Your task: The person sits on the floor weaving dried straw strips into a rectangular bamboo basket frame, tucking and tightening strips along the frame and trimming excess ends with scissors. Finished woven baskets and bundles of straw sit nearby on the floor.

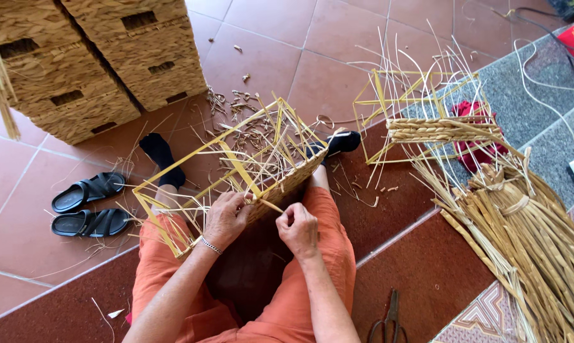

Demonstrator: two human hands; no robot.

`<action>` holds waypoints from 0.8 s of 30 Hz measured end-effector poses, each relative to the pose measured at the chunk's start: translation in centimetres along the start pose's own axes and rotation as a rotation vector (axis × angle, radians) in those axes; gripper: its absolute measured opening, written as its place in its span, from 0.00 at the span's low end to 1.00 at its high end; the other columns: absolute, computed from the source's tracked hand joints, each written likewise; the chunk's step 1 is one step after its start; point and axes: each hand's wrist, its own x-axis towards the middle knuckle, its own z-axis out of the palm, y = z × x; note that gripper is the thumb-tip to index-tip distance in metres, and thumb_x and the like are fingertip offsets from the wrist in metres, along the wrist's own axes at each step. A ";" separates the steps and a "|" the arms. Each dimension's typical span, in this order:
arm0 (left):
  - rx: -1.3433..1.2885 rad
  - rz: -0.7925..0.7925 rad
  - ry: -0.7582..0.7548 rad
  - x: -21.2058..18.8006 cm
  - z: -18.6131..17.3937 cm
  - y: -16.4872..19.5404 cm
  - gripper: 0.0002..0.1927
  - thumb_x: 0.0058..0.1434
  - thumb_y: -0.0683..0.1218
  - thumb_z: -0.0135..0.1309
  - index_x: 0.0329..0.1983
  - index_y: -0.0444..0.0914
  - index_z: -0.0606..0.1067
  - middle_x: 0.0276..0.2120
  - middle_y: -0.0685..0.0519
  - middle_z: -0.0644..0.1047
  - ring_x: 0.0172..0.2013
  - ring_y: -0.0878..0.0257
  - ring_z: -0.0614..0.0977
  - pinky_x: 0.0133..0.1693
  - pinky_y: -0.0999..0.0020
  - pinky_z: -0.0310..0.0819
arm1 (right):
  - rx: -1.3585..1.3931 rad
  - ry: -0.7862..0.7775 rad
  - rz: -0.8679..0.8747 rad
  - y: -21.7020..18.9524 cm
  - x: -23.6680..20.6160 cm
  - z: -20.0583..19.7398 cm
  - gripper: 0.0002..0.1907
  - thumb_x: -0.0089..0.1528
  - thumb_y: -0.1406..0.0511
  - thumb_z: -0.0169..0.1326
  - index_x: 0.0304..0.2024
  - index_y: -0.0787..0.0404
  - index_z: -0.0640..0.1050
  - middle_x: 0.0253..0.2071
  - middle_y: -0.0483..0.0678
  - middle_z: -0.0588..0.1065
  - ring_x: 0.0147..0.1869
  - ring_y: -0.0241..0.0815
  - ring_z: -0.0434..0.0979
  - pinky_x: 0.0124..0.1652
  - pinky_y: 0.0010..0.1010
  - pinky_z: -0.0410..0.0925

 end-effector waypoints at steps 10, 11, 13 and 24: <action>0.105 0.107 0.027 1.2 0.4 0.5 0.11 0.53 0.46 0.64 0.36 0.38 0.76 0.34 0.48 0.76 0.41 0.49 0.77 0.42 0.55 0.72 | 0.887 -0.505 0.803 2.6 1.9 -2.3 0.10 0.64 0.59 0.51 0.39 0.56 0.79 0.31 0.43 0.82 0.31 0.35 0.83 0.31 0.24 0.75; 0.102 0.076 0.019 1.3 0.5 0.7 0.11 0.55 0.46 0.63 0.37 0.38 0.76 0.34 0.49 0.75 0.41 0.50 0.77 0.42 0.55 0.72 | 0.807 -0.518 0.774 2.6 3.1 -1.5 0.12 0.64 0.57 0.50 0.38 0.56 0.79 0.30 0.43 0.81 0.29 0.34 0.81 0.29 0.24 0.73; 0.124 0.020 0.014 1.8 0.9 1.1 0.11 0.56 0.47 0.62 0.38 0.39 0.76 0.35 0.50 0.75 0.42 0.51 0.77 0.42 0.55 0.71 | 0.643 -0.525 0.730 2.4 4.3 -0.1 0.16 0.65 0.53 0.50 0.36 0.57 0.80 0.27 0.43 0.79 0.26 0.33 0.77 0.25 0.24 0.69; 0.213 0.112 0.077 2.4 0.2 2.1 0.09 0.56 0.47 0.61 0.38 0.40 0.77 0.36 0.50 0.76 0.42 0.51 0.76 0.42 0.56 0.71 | 1.357 -0.566 0.798 0.7 3.8 0.9 0.17 0.66 0.62 0.53 0.22 0.56 0.69 0.17 0.41 0.62 0.19 0.35 0.60 0.24 0.30 0.61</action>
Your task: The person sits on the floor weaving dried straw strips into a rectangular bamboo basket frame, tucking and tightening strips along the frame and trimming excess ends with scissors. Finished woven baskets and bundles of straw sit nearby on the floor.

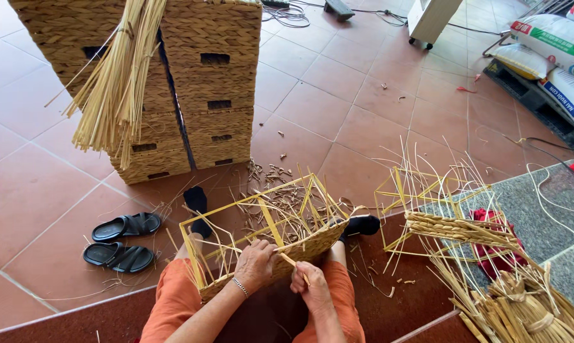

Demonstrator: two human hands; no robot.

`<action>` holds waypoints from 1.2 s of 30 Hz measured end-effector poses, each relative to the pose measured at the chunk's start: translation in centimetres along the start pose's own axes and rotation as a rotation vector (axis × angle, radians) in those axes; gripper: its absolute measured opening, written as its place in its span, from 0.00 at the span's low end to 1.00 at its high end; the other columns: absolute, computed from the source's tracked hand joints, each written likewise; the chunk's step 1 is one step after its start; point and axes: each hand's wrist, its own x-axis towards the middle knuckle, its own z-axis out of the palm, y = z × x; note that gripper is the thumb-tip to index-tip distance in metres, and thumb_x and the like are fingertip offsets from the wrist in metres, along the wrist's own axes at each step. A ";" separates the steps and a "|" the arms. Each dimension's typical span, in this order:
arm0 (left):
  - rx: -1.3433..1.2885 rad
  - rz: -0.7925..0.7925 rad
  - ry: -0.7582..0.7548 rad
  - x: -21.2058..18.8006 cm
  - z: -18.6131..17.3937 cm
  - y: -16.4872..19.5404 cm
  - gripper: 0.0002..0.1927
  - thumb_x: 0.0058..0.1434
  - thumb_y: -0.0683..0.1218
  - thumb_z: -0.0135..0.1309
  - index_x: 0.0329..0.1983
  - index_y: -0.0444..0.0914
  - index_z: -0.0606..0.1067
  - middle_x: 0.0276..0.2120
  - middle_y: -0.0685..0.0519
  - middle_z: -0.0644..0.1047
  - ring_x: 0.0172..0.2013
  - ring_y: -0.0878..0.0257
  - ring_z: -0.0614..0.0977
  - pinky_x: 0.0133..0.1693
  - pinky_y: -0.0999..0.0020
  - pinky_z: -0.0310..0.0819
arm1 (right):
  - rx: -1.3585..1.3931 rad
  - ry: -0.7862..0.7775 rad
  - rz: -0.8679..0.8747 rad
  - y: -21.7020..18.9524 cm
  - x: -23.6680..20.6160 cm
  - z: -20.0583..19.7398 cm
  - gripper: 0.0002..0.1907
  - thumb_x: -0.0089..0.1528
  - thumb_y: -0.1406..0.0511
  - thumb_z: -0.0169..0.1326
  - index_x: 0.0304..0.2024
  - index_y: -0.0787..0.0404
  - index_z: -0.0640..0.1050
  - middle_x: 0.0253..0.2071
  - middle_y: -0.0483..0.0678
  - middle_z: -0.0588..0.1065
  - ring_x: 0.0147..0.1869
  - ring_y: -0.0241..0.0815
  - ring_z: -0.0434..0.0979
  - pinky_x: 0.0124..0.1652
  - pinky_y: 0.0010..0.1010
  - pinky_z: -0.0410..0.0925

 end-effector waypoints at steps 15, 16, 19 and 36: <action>0.000 0.159 -0.018 -0.3 0.0 -1.2 0.02 0.57 0.40 0.56 0.31 0.37 0.75 0.29 0.50 0.75 0.35 0.56 0.77 0.39 0.62 0.74 | 0.158 0.413 -0.112 -1.2 -1.6 -2.2 0.19 0.69 0.54 0.45 0.36 0.60 0.79 0.27 0.47 0.75 0.26 0.39 0.71 0.32 0.34 0.69; -0.006 0.179 -0.035 -0.8 -0.2 -1.4 0.02 0.57 0.40 0.56 0.31 0.36 0.75 0.29 0.50 0.75 0.36 0.55 0.77 0.38 0.61 0.74 | 0.081 0.441 -0.162 -0.8 -2.3 -2.8 0.17 0.69 0.56 0.46 0.37 0.60 0.79 0.28 0.46 0.76 0.27 0.39 0.72 0.32 0.33 0.69; -0.026 0.216 -0.124 -2.2 -1.1 -2.0 0.04 0.55 0.40 0.58 0.31 0.36 0.75 0.29 0.49 0.74 0.35 0.53 0.77 0.37 0.60 0.73 | -0.207 0.451 -0.223 0.8 -4.3 -2.9 0.16 0.71 0.58 0.49 0.38 0.63 0.80 0.28 0.45 0.76 0.28 0.35 0.72 0.32 0.27 0.69; -0.504 -0.210 -0.759 -7.8 -4.9 -4.5 0.17 0.55 0.41 0.57 0.49 0.38 0.80 0.35 0.48 0.83 0.37 0.59 0.86 0.42 0.65 0.80 | -1.462 0.233 -0.563 2.2 -3.7 9.2 0.08 0.62 0.63 0.57 0.34 0.62 0.81 0.30 0.57 0.79 0.34 0.58 0.80 0.35 0.47 0.71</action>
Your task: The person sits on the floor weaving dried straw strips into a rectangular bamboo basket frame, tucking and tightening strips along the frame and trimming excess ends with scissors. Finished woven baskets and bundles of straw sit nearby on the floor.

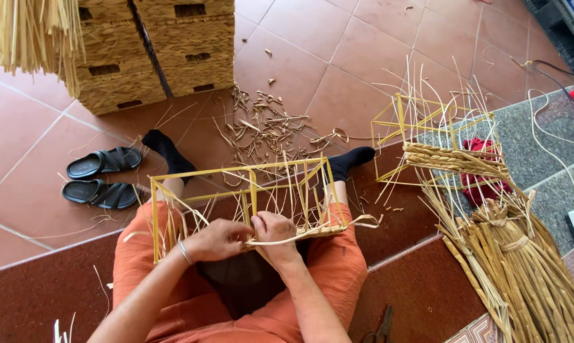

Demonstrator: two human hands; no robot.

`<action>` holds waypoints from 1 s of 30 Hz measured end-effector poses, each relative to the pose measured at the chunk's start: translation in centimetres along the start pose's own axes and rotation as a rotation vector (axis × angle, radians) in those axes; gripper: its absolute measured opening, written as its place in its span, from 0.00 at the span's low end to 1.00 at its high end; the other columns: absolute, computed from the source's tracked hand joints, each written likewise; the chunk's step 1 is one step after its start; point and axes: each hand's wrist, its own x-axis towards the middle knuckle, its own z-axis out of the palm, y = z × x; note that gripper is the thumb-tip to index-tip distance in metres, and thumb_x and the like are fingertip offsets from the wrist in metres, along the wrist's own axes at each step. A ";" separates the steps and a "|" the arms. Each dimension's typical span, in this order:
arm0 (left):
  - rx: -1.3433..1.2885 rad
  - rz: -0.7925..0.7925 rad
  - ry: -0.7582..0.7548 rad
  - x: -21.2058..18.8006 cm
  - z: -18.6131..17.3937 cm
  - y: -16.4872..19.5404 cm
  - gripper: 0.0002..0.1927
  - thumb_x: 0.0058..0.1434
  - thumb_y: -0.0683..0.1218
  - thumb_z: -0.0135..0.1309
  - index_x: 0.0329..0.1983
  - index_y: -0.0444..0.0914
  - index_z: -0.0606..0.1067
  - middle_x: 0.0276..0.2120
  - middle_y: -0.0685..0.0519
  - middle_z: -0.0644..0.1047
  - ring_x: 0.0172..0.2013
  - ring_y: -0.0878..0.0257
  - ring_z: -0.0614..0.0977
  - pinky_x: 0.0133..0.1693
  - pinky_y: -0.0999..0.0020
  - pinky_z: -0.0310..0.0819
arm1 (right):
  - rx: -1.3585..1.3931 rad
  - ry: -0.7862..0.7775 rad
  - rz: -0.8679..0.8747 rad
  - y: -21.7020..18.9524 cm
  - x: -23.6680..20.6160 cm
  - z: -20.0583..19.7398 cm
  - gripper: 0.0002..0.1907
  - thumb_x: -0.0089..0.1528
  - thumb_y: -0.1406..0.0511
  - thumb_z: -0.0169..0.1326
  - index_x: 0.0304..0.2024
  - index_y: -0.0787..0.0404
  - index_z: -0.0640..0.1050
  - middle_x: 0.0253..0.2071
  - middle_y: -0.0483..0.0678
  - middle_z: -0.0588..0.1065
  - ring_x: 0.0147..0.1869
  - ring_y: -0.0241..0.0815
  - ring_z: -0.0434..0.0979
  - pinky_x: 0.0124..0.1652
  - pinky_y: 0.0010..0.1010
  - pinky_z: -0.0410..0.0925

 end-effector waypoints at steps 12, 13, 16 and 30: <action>-1.085 -0.267 0.484 8.3 -0.3 1.3 0.15 0.69 0.49 0.44 0.49 0.39 0.79 0.37 0.55 0.85 0.38 0.68 0.82 0.43 0.67 0.77 | 0.122 -0.301 0.222 3.1 1.0 2.2 0.16 0.68 0.59 0.48 0.31 0.62 0.78 0.25 0.56 0.76 0.29 0.55 0.79 0.35 0.45 0.71; -1.140 -0.253 0.483 8.5 -0.5 1.4 0.14 0.70 0.48 0.47 0.49 0.37 0.79 0.36 0.55 0.84 0.37 0.67 0.82 0.43 0.66 0.77 | 0.141 -0.303 0.217 3.2 0.9 2.1 0.15 0.67 0.61 0.48 0.32 0.61 0.78 0.25 0.55 0.77 0.30 0.54 0.79 0.36 0.45 0.71; -1.300 -0.223 0.480 9.1 -0.6 1.4 0.12 0.68 0.45 0.53 0.48 0.35 0.80 0.33 0.53 0.82 0.35 0.64 0.81 0.42 0.64 0.76 | 0.203 -0.267 0.216 2.9 0.8 1.8 0.13 0.65 0.61 0.50 0.32 0.61 0.79 0.26 0.55 0.78 0.31 0.53 0.80 0.35 0.43 0.71; -1.462 -0.170 0.717 10.3 -2.1 2.5 0.17 0.56 0.34 0.61 0.49 0.32 0.77 0.34 0.50 0.82 0.32 0.64 0.83 0.38 0.70 0.79 | 0.091 -0.085 0.025 2.2 0.5 1.6 0.17 0.64 0.63 0.52 0.51 0.67 0.78 0.49 0.60 0.79 0.54 0.57 0.78 0.55 0.45 0.68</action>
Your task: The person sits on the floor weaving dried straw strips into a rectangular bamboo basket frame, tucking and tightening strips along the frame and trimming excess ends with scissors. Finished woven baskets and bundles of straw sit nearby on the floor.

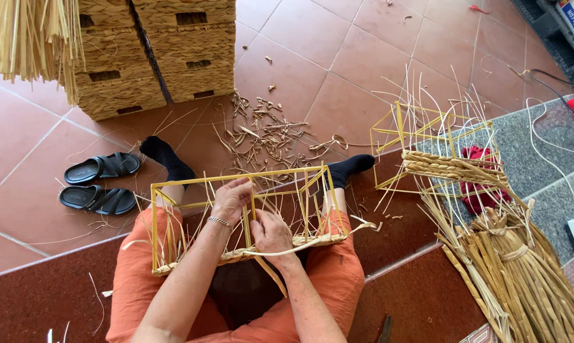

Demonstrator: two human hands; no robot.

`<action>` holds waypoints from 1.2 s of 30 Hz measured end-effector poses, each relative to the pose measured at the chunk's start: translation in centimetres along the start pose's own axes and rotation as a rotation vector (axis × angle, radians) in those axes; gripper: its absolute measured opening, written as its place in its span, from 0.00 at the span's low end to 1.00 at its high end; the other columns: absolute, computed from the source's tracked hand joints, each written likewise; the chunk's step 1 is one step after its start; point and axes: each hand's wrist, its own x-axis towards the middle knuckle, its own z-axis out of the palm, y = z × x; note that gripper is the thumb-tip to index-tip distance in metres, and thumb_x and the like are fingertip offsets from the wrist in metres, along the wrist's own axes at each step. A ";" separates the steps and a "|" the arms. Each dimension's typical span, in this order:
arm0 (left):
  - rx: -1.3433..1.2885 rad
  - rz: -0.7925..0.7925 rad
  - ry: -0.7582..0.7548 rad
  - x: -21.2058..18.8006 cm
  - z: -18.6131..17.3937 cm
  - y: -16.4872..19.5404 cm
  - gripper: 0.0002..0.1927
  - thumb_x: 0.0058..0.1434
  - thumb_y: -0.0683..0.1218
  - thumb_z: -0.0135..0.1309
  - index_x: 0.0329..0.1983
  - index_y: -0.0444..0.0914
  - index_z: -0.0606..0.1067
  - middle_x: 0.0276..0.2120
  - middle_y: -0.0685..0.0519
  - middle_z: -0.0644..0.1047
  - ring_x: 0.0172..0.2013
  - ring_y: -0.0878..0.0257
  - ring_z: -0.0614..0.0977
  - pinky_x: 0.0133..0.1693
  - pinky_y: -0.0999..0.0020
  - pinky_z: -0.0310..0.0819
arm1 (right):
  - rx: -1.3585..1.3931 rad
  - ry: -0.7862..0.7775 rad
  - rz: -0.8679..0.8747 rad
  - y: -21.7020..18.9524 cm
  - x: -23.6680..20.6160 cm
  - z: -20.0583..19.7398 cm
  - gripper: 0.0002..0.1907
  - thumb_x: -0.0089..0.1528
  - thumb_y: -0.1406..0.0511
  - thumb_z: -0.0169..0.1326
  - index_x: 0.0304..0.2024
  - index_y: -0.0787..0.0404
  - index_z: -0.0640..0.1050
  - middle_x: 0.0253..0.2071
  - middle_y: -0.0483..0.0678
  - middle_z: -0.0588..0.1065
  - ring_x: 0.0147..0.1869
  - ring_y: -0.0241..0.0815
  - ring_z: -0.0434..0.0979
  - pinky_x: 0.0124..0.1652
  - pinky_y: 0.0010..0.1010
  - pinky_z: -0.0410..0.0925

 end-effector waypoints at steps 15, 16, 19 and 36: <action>0.675 0.094 0.111 -2.2 -0.3 0.0 0.11 0.61 0.43 0.61 0.42 0.36 0.72 0.27 0.55 0.77 0.23 0.65 0.79 0.26 0.69 0.78 | 0.433 -0.164 0.383 2.0 0.8 -0.4 0.12 0.66 0.66 0.55 0.50 0.63 0.81 0.36 0.50 0.83 0.35 0.34 0.78 0.34 0.29 0.71; 0.717 0.130 0.045 -2.7 -0.7 -0.1 0.11 0.61 0.44 0.61 0.40 0.34 0.74 0.26 0.54 0.78 0.23 0.66 0.79 0.25 0.70 0.77 | 0.508 -0.206 0.433 2.3 0.8 -0.2 0.13 0.66 0.66 0.54 0.51 0.62 0.81 0.35 0.49 0.83 0.33 0.32 0.77 0.32 0.28 0.69; 0.850 0.204 -0.084 -3.5 -1.7 -0.6 0.10 0.61 0.43 0.62 0.38 0.30 0.79 0.25 0.51 0.81 0.23 0.67 0.79 0.25 0.72 0.76 | 0.495 -0.256 0.305 3.1 1.1 0.0 0.13 0.69 0.66 0.52 0.53 0.63 0.82 0.34 0.46 0.84 0.34 0.28 0.77 0.34 0.22 0.70; 1.079 0.097 -0.240 -6.0 -3.5 -1.7 0.52 0.50 0.39 0.66 0.72 0.30 0.47 0.27 0.49 0.84 0.29 0.66 0.83 0.35 0.74 0.77 | 0.098 0.133 -0.261 -4.5 -5.5 -7.3 0.12 0.60 0.74 0.60 0.47 0.61 0.79 0.40 0.51 0.80 0.43 0.50 0.81 0.43 0.36 0.74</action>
